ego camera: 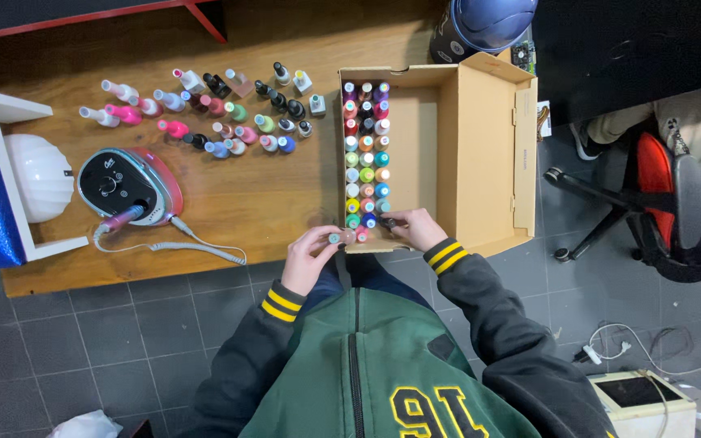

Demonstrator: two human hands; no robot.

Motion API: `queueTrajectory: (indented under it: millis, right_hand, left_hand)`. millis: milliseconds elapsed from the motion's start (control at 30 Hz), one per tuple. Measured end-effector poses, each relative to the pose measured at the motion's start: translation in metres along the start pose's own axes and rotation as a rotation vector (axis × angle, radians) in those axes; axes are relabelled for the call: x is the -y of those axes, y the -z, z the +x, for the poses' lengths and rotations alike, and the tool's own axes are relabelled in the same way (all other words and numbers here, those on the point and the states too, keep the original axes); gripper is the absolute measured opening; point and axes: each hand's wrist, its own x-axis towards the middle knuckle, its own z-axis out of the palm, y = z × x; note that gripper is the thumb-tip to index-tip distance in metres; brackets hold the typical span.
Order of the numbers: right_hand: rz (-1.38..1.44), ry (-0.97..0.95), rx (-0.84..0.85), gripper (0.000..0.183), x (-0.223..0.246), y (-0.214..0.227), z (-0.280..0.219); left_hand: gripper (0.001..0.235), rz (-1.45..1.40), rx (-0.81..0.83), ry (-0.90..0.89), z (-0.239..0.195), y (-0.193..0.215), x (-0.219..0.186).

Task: The person picks up small nail polish bottles from a table and a shelf, then places them one by one into a cardboard box, arranging them in neat rows. The task continues until the box is mostly filled with the bottles.

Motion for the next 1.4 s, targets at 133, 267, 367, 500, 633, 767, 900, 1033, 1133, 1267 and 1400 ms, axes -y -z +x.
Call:
queueTrajectory:
  millis: [133,267,367,500,633,767,900,1033,1133,1267,1400]
  right_hand:
    - [0.014,-0.046,0.029,0.036,0.004,0.002,0.001]
    - [-0.023,0.053,0.080,0.043,0.011,0.011,-0.005]
    - [-0.011,0.113,0.033,0.040,0.022,0.028,-0.018]
    - [0.115,0.291,-0.090,0.030,0.075,0.065,-0.053]
    - [0.155,0.406,-0.069,0.037,0.091,0.067,-0.061]
    - [0.157,0.471,-0.047,0.038,0.080,0.055,-0.053]
    - [0.092,0.492,-0.041,0.030,0.073,0.045,-0.045]
    - [0.096,0.478,0.053,0.024,0.060,0.040,-0.033]
    - [0.074,0.470,0.132,0.022,0.061,0.040,-0.027]
    - [0.003,0.504,0.225,0.022,0.065,0.041,-0.020]
    - [-0.110,0.537,0.253,0.019,0.040,0.028,-0.004]
  left_hand:
    - [0.024,0.002,0.036,-0.027,0.008,-0.009,-0.011]
    - [0.026,0.002,0.087,-0.063,0.013,-0.020,-0.017]
    - [0.028,0.036,0.113,-0.092,0.017,-0.032,-0.014]
    - [0.026,0.179,0.197,-0.229,0.028,-0.043,-0.017]
    - [0.027,0.243,0.194,-0.254,0.031,-0.058,0.002]
    - [0.025,0.344,0.243,-0.248,0.034,-0.060,-0.009]
    - [0.030,0.396,0.263,-0.222,0.032,-0.055,-0.006]
    - [0.039,0.374,0.188,-0.210,0.026,-0.039,0.017]
    - [0.036,0.325,0.093,-0.182,0.019,-0.023,0.020]
    - [0.033,0.301,0.004,-0.129,0.007,-0.007,0.014]
    - [0.030,0.290,-0.052,-0.090,-0.002,0.000,0.014]
